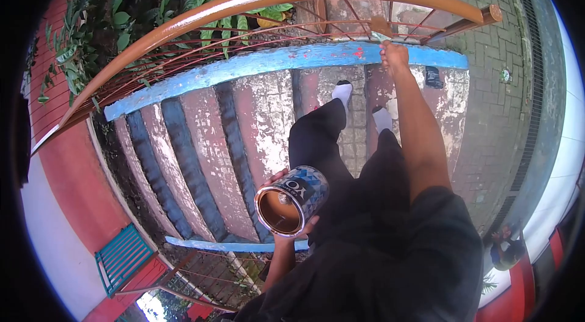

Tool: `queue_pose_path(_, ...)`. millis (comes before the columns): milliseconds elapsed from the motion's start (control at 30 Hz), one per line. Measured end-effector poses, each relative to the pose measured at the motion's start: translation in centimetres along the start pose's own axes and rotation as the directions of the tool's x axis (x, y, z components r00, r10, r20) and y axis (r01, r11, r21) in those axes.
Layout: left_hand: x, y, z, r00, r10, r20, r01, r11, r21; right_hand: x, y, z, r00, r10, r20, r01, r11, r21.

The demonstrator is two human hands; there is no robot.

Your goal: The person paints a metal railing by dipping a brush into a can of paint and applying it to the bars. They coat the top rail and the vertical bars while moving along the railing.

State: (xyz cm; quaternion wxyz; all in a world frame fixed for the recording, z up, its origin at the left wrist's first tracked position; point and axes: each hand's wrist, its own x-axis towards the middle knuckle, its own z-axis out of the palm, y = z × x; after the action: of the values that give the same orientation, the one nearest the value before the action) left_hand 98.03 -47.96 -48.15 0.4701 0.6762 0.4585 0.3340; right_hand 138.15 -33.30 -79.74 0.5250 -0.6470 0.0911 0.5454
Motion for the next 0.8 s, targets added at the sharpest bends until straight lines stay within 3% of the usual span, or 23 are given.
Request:
queue_pose_path(67,0.1,0.2,0.3,1.0,-0.006,-0.011,0.006,1.0,-0.009,0.8,0.1,-0.4,0.994,0.052,-0.092,-0.04,0.992,0.124)
queue_pose_path(133,0.1,0.0,0.5,1.0,-0.018,-0.016,0.018,1.0,-0.023,0.4,0.7,0.4,0.994,0.008,-0.109,0.0,0.997,0.075)
queue_pose_path(233,-0.1,-0.4,0.6,1.0,-0.013,-0.019,0.012,1.0,-0.028,-2.6,2.0,1.8,0.993,-0.111,-0.032,0.099,0.961,-0.26)
queue_pose_path(367,0.4,0.0,1.1,0.999,-0.013,-0.031,0.013,1.0,-0.018,-2.4,4.2,2.2,0.999,0.023,-0.045,-0.036,0.95,-0.309)
queue_pose_path(400,0.5,0.1,1.2,0.999,-0.016,-0.036,0.015,0.999,-0.034,-1.7,4.1,2.1,0.999,0.024,-0.042,-0.036,0.95,-0.309)
queue_pose_path(467,0.8,0.3,1.1,1.0,-0.01,-0.027,0.009,1.0,-0.03,-0.1,4.1,1.9,0.997,0.065,-0.032,-0.069,0.991,-0.111)
queue_pose_path(533,0.9,0.5,0.9,1.0,0.004,-0.009,-0.004,0.999,-0.036,-0.2,2.5,2.0,0.999,0.035,-0.026,-0.036,0.998,-0.056)
queue_pose_path(600,1.1,0.6,1.0,1.0,-0.013,-0.012,0.013,1.0,-0.028,-0.5,0.1,2.6,0.989,-0.075,-0.126,0.068,0.996,-0.056)
queue_pose_path(667,1.3,0.3,0.8,0.999,-0.008,0.04,0.007,1.0,0.016,-2.0,-0.4,2.4,0.989,-0.068,-0.133,0.057,0.995,-0.087)
queue_pose_path(767,1.6,0.3,1.0,0.996,-0.009,0.088,0.005,0.999,0.044,-1.7,2.3,1.4,0.94,-0.293,-0.178,0.214,0.908,-0.36)
queue_pose_path(800,1.7,0.3,1.1,0.996,-0.014,0.083,0.012,1.0,0.026,-1.9,2.3,1.6,0.94,-0.29,-0.179,0.212,0.908,-0.361)
